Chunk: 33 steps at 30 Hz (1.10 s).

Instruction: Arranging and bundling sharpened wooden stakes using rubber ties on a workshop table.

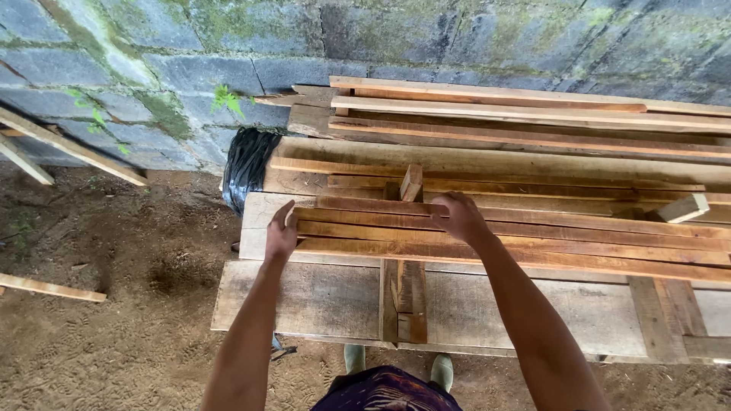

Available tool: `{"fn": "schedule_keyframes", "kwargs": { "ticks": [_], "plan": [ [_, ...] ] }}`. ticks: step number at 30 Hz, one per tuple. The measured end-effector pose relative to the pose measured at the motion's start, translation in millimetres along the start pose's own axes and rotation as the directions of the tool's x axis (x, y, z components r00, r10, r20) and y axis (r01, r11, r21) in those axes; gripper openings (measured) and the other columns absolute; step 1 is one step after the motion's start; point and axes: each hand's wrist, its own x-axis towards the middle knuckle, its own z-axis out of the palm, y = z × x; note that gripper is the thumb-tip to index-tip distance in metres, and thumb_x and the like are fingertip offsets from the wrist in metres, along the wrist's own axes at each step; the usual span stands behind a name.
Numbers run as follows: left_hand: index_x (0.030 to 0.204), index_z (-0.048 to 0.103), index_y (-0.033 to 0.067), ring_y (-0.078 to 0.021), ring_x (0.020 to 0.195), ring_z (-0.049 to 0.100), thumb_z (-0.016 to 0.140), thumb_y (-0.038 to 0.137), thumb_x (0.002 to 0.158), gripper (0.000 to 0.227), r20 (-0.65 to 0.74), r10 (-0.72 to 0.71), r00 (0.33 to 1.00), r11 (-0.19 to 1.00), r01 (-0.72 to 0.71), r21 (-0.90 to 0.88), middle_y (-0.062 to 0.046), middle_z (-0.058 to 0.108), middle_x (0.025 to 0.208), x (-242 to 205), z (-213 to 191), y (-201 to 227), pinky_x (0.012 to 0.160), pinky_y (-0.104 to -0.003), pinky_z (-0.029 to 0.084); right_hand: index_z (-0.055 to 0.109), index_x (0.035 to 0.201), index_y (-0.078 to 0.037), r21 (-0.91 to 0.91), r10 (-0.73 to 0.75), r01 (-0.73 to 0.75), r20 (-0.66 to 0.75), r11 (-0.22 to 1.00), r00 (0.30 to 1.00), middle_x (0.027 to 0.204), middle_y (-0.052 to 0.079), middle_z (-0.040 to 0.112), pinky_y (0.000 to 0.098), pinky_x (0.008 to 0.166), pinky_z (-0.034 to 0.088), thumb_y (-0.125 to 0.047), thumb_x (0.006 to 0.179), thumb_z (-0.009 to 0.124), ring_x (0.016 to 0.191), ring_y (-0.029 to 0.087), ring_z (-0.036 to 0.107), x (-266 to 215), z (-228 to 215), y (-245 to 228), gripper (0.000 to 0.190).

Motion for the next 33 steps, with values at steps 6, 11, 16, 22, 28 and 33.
{"fn": "schedule_keyframes", "kwargs": {
  "ticks": [6, 11, 16, 22, 28, 33],
  "plan": [
    [0.127, 0.073, 0.0309, -0.0300, 0.147, 0.044, 0.048, 0.042, 0.098, 0.039, 0.196, 0.125, 0.973, 0.799, -0.216, 0.561, 0.008, 0.067, 0.140, 76, 54, -79, 0.122, -0.072, 0.015, 0.060, 0.144, -0.022, -0.011, 0.120, -0.120, 0.114, 0.993, 0.986, 0.138, 0.018, 0.064, 0.0525, 0.114, 0.042, -0.057, 0.093, 0.066, 0.133, 0.038, 0.057, -6, -13, -21, 0.062],
    [0.109, 0.080, 0.0254, -0.0242, 0.132, 0.059, 0.056, 0.032, 0.097, 0.028, 0.070, 0.255, 0.964, 0.849, -0.258, 0.462, 0.003, 0.077, 0.117, 64, 68, -43, 0.120, -0.065, 0.029, 0.061, 0.143, -0.026, -0.024, 0.088, -0.087, 0.058, 0.996, 0.994, 0.132, 0.014, 0.067, 0.0553, 0.110, 0.043, -0.061, 0.094, 0.064, 0.127, 0.036, 0.060, -3, -4, -30, 0.060],
    [0.111, 0.080, 0.0257, -0.0240, 0.117, 0.069, 0.053, 0.038, 0.100, 0.031, 0.119, 0.211, 0.970, 0.886, -0.241, 0.397, 0.001, 0.078, 0.112, 84, 85, -89, 0.120, -0.059, 0.032, 0.061, 0.140, -0.026, -0.082, 0.086, -0.081, 0.061, 0.993, 0.994, 0.126, 0.012, 0.069, 0.0538, 0.107, 0.045, -0.061, 0.098, 0.058, 0.124, 0.034, 0.063, -7, -5, -26, 0.055],
    [0.138, 0.066, 0.0346, -0.0283, 0.142, 0.051, 0.036, 0.055, 0.102, 0.051, 0.205, -0.139, 0.969, 0.806, -0.009, 0.592, -0.001, 0.070, 0.136, 92, 75, -59, 0.130, -0.054, 0.012, 0.060, 0.141, -0.028, -0.161, 0.096, -0.084, 0.064, 0.983, 0.993, 0.130, 0.010, 0.068, 0.0500, 0.109, 0.044, -0.057, 0.097, 0.058, 0.127, 0.031, 0.062, -9, -7, -18, 0.052],
    [0.124, 0.071, 0.0242, -0.0328, 0.136, 0.057, 0.033, 0.052, 0.103, 0.052, 0.360, -0.226, 0.905, 0.749, -0.075, 0.659, -0.012, 0.072, 0.130, 94, 76, -18, 0.127, -0.062, 0.014, 0.063, 0.136, -0.030, -0.149, 0.137, -0.126, 0.067, 0.981, 0.988, 0.127, 0.007, 0.071, 0.0489, 0.106, 0.046, -0.052, 0.094, 0.064, 0.123, 0.029, 0.065, -17, -15, -14, 0.048],
    [0.118, 0.077, 0.0276, -0.0393, 0.127, 0.064, 0.046, 0.046, 0.100, 0.040, 0.361, -0.299, 0.883, 0.772, 0.002, 0.635, -0.016, 0.075, 0.121, 99, 78, -8, 0.115, -0.062, 0.039, 0.064, 0.136, -0.030, -0.143, 0.152, -0.142, 0.062, 0.979, 0.986, 0.126, 0.008, 0.072, 0.0505, 0.105, 0.047, -0.053, 0.092, 0.065, 0.120, 0.031, 0.066, -20, -13, -8, 0.050]
  ]
}}
